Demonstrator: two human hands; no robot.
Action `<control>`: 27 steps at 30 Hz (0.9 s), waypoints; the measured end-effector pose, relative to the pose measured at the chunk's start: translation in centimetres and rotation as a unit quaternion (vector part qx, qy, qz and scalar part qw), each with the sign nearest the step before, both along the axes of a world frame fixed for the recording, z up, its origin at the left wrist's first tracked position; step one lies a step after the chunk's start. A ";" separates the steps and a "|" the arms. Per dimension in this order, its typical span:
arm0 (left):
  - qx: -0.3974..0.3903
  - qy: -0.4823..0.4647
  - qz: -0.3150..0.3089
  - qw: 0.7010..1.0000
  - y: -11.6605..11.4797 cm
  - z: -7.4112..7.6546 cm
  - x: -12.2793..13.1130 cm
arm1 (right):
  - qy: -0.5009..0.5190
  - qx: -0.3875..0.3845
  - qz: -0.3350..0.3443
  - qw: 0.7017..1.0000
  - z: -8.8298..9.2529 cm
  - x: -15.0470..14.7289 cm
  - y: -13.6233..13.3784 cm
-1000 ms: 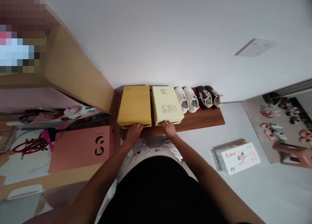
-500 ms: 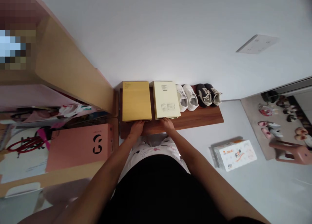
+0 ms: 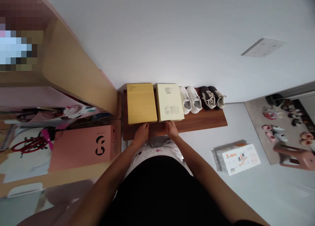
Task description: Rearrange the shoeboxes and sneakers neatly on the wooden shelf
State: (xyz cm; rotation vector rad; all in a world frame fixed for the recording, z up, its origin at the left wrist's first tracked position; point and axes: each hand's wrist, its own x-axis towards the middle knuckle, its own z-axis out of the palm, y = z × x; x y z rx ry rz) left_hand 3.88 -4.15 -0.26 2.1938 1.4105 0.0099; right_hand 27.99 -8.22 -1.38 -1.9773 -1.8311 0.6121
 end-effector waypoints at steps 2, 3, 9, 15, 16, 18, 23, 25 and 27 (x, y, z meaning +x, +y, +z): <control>0.033 -0.063 0.033 0.997 -0.9 0.6 -1.3 | 0.039 0.056 -0.029 0.997 0.5 -0.8 -0.9; 0.054 -0.094 0.056 0.992 -1.2 1.0 -2.1 | 0.060 0.077 -0.039 0.994 0.9 -1.4 -1.3; 0.148 -0.167 0.270 0.937 1.9 2.2 -6.8 | 0.185 0.095 -0.074 0.975 3.7 -6.5 1.6; 0.045 -0.216 0.376 0.900 7.9 1.1 -8.2 | 0.188 0.014 -0.094 0.978 3.8 -9.7 7.8; 0.024 -0.227 0.385 0.894 8.6 0.9 -8.3 | 0.183 0.002 -0.094 0.979 3.7 -9.8 8.5; -0.010 -0.245 0.400 0.883 9.6 0.6 -8.5 | 0.176 -0.021 -0.103 0.979 3.5 -9.8 9.4; -0.076 -0.256 0.424 0.865 10.5 0.3 -8.5 | 0.178 -0.063 -0.146 0.971 2.9 -9.4 10.5; -0.092 -0.262 0.424 0.862 10.5 0.3 -8.3 | 0.188 -0.061 -0.149 0.969 2.7 -9.4 10.7; -0.099 -0.269 0.424 0.859 10.4 0.5 -8.0 | 0.197 -0.048 -0.129 0.971 2.9 -9.4 10.7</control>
